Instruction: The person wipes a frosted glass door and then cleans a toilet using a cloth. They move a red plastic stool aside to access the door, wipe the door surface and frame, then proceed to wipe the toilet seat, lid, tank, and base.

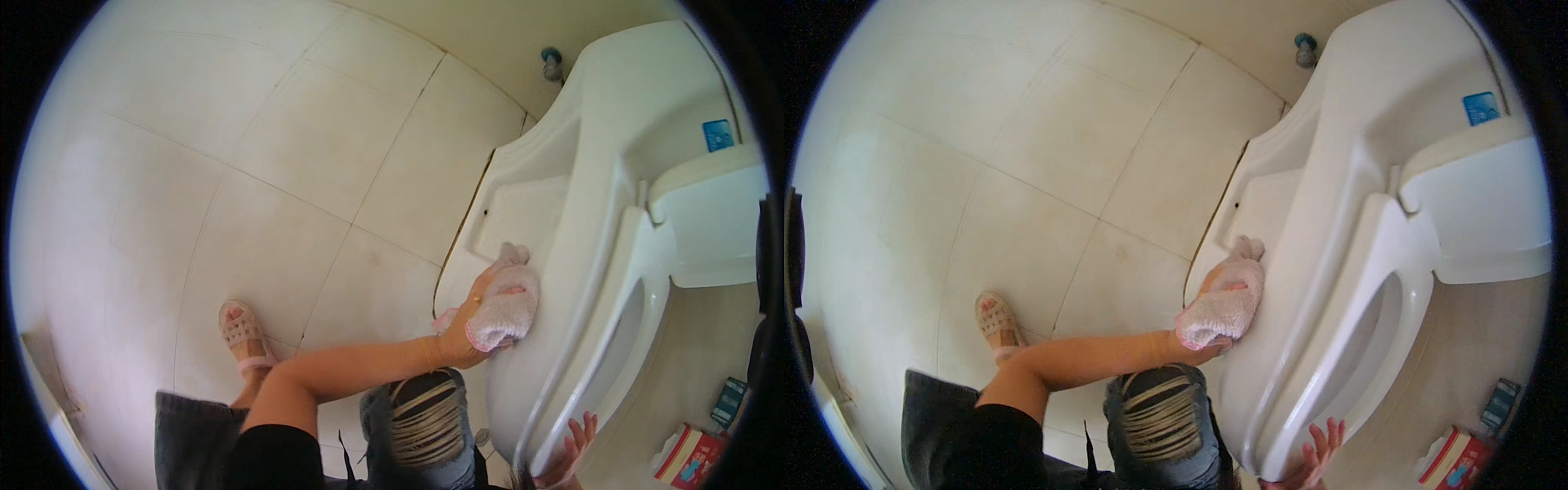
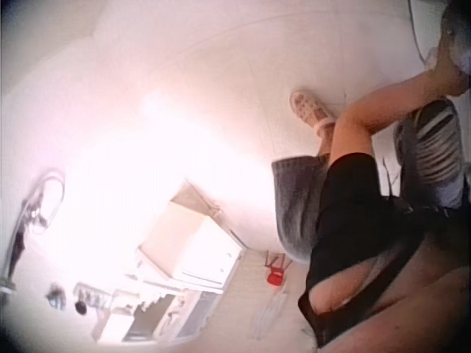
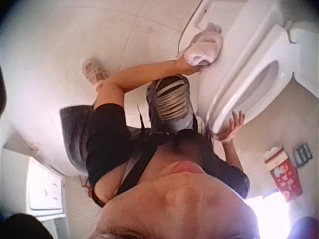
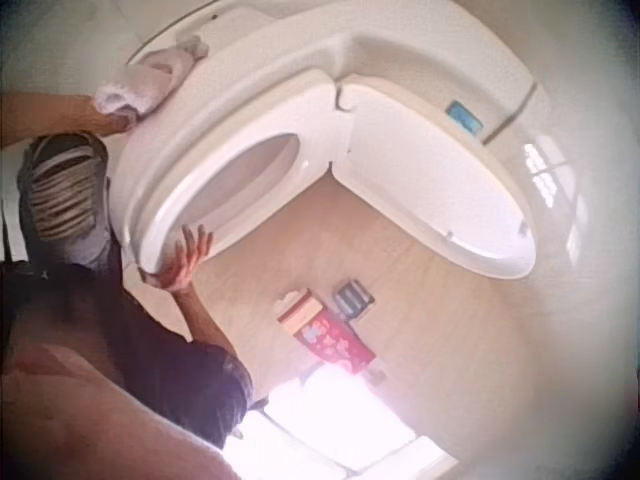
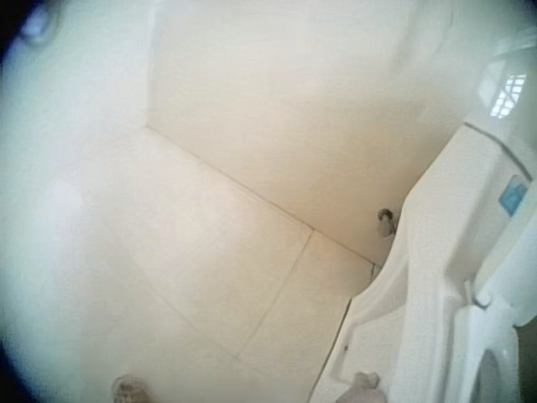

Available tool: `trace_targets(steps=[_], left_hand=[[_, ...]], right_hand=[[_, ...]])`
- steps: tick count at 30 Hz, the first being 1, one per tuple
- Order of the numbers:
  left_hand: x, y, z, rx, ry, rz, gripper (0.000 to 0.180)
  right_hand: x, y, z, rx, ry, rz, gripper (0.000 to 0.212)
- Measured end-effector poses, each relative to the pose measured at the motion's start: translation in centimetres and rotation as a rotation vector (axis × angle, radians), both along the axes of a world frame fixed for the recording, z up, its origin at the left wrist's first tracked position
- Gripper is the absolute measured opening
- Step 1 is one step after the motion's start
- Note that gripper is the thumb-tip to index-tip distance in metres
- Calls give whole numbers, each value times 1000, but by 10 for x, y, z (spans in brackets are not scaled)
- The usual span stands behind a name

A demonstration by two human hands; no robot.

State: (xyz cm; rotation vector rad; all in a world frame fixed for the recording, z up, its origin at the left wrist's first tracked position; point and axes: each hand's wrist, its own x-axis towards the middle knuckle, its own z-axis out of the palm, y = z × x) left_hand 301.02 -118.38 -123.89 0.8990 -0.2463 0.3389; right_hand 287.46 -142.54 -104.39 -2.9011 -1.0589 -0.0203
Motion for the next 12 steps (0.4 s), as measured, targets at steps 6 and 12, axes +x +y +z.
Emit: trace_targets(steps=[6, 12], left_hand=[[-6, -15, -80, 344, -52, -63, 59], [-4, 4, -111, -135, 586, -257, 42]], right_hand=[[8, 6, 6, -99, 136, 33, 81], [-17, 1, 23, -179, 200, -76, 80]])
